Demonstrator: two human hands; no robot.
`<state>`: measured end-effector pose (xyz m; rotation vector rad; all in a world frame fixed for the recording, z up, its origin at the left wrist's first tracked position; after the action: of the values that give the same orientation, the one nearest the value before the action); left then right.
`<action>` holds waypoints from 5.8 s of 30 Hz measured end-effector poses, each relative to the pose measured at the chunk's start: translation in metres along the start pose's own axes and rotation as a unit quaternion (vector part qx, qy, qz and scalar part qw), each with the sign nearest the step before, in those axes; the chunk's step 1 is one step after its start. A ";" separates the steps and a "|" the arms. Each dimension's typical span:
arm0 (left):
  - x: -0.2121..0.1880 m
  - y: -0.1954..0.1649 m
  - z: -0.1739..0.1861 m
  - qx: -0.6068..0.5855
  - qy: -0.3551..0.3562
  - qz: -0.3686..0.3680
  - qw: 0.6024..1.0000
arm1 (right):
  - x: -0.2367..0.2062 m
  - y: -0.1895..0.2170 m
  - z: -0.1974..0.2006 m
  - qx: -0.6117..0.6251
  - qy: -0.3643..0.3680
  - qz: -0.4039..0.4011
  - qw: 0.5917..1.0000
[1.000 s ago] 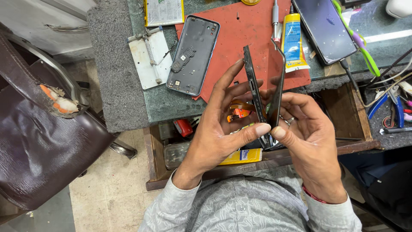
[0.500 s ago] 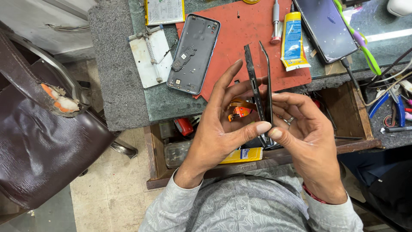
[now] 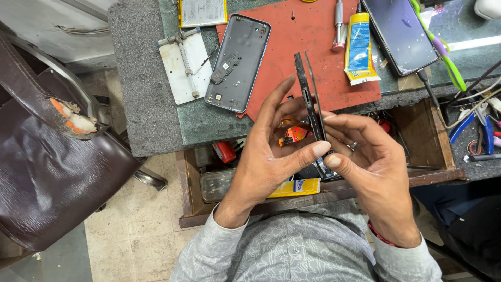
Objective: The person repairs a disassembled smartphone at a cluttered workbench. They use a screwdriver on the phone's internal components, lift the old display assembly away, peel the protective film from a new replacement screen, connect its flex cable to the phone body, and press the new screen into place on the frame.
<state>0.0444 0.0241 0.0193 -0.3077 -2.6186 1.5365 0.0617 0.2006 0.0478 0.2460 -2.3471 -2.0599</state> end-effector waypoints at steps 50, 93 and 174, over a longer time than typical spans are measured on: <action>-0.009 -0.018 -0.020 -0.015 -0.098 -0.074 0.992 | -0.013 -0.006 0.006 0.039 -0.111 0.092 0.989; -0.003 -0.016 -0.019 -0.188 -0.088 0.054 0.977 | -0.014 0.031 0.004 -0.393 -0.076 0.329 0.855; 0.011 -0.011 -0.043 -0.192 -0.183 0.014 0.964 | -0.023 0.019 0.000 -0.377 -0.167 0.286 0.865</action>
<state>0.0395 0.0581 0.0502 -0.0891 -3.2132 1.1723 0.0819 0.2059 0.0684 -0.7619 -1.2555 -2.5566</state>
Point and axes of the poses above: each hand's wrist, its own x-axis towards the middle knuckle, its own z-axis out of the back of the hand, y = z × x, the point moved 1 cm from there along x, towards the middle knuckle, and after that the axes turned 2 degrees about -y, right-handed, at the moved point
